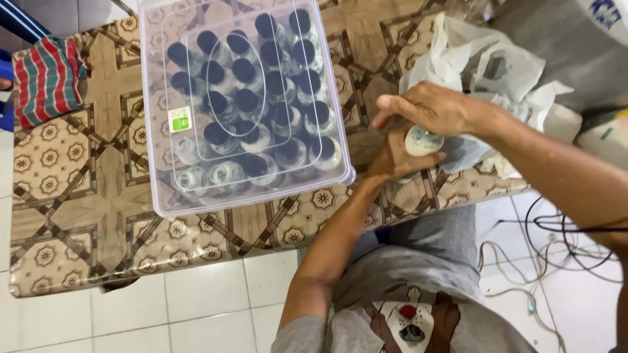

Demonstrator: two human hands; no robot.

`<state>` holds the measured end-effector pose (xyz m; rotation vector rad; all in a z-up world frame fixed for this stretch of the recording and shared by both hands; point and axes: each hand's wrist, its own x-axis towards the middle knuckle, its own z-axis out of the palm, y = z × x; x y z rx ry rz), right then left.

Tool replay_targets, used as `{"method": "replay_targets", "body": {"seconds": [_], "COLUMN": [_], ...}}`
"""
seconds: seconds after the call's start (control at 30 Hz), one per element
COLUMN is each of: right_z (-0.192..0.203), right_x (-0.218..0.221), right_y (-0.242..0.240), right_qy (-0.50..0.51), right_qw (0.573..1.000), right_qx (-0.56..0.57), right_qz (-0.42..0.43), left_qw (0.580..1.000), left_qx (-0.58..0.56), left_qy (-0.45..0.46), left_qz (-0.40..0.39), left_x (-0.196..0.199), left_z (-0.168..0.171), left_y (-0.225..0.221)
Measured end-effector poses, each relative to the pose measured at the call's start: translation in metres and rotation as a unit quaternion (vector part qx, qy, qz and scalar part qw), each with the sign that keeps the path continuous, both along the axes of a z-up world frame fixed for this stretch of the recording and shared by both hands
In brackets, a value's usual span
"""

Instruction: Capping small plastic bottles and organizing them into a plastic storage container.

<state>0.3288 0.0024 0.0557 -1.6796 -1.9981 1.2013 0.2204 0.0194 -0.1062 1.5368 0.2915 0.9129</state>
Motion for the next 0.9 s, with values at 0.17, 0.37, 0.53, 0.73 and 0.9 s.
{"method": "replay_targets", "body": {"seconds": [0.17, 0.37, 0.53, 0.73, 0.9], "right_z": [0.005, 0.075, -0.004, 0.068, 0.062], "right_x": [-0.002, 0.02, 0.137, 0.019, 0.08], "right_y": [0.004, 0.006, 0.0, -0.015, -0.02], "right_qy": [-0.021, 0.025, -0.19, 0.046, -0.214], "right_qw": [0.999, 0.998, 0.95, 0.974, 0.918], "right_qx": [-0.017, 0.057, 0.248, 0.204, 0.314], "right_qz": [-0.02, 0.022, 0.022, 0.085, 0.115], "left_qw": [0.999, 0.991, 0.986, 0.991, 0.988], "left_qx": [-0.016, -0.058, -0.064, -0.006, -0.07], "left_qy": [-0.03, 0.056, 0.062, 0.063, 0.041], "left_qz": [-0.027, -0.107, -0.141, -0.116, -0.133], "left_x": [0.004, 0.002, -0.004, 0.002, 0.0], "left_z": [-0.026, 0.001, 0.04, 0.028, 0.006], "left_y": [0.0, -0.004, -0.008, -0.009, -0.004]}}
